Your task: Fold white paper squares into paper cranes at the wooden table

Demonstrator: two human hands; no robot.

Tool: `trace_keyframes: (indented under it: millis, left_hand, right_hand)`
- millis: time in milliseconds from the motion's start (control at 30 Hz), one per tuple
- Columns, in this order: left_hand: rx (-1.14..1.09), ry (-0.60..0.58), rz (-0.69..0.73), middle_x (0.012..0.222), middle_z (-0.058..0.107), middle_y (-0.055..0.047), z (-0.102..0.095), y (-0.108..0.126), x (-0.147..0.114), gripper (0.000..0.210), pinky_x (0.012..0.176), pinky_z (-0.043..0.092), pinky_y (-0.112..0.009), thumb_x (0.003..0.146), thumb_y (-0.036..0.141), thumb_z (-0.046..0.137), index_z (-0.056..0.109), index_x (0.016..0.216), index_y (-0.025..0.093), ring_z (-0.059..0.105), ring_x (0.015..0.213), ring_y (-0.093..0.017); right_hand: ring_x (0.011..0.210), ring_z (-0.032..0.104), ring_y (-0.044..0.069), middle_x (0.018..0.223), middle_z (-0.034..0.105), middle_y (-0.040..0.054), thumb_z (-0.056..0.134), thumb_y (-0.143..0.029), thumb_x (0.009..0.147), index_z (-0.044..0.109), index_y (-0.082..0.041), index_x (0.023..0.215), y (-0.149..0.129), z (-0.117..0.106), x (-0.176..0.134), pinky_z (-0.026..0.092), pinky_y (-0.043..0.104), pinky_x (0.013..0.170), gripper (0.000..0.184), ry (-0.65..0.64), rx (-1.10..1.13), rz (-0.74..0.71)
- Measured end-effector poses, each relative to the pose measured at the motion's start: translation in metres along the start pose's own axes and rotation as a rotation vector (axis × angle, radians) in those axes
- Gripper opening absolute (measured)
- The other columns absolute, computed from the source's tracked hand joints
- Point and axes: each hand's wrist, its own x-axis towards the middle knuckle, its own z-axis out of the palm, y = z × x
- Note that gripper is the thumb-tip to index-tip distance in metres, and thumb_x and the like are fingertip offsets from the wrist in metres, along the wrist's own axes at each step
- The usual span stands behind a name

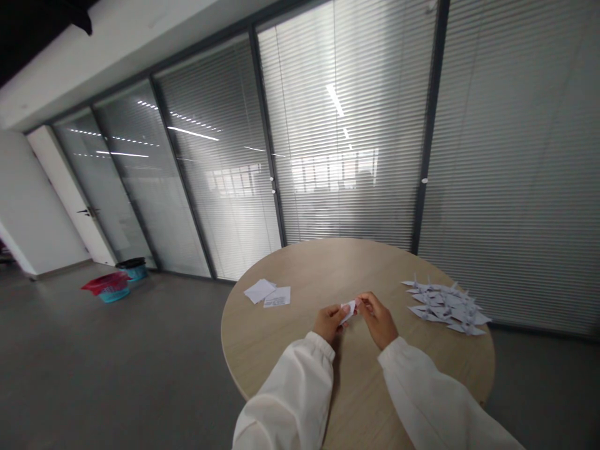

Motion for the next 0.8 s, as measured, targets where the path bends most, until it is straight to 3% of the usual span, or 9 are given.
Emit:
trace_keyframes:
  millis: [467,667,800]
  left_hand:
    - [0.049,-0.057,0.077,0.059,0.058,-0.004,0.004,0.012,-0.005,0.049,0.048,0.03,-0.02,0.064,0.056,0.056,0.069,0.073,0.01,0.044,0.051,-0.009]
    - [0.017,0.109,0.097,0.051,0.049,0.0,0.002,0.008,-0.002,0.047,0.049,0.031,-0.021,0.059,0.056,0.059,0.064,0.061,0.01,0.04,0.05,-0.009]
    - [0.039,0.186,0.171,0.049,0.043,0.002,0.0,0.008,0.0,0.044,0.048,0.029,-0.021,0.064,0.053,0.057,0.06,0.053,0.011,0.037,0.05,-0.008]
  right_hand:
    - [0.065,0.057,0.016,0.074,0.058,0.003,0.036,-0.044,0.081,0.048,-0.02,0.083,0.013,0.004,0.002,0.047,0.028,0.06,0.027,0.072,-0.059,0.045]
    - [0.07,0.058,0.017,0.078,0.06,0.0044,0.045,-0.047,0.076,0.05,-0.02,0.086,0.007,0.007,0.001,0.048,0.027,0.058,0.029,0.017,0.094,0.1]
    - [0.071,0.057,0.017,0.075,0.061,0.004,0.052,-0.047,0.071,0.054,-0.019,0.079,0.003,0.009,0.0,0.047,0.025,0.054,0.029,-0.104,0.134,0.175]
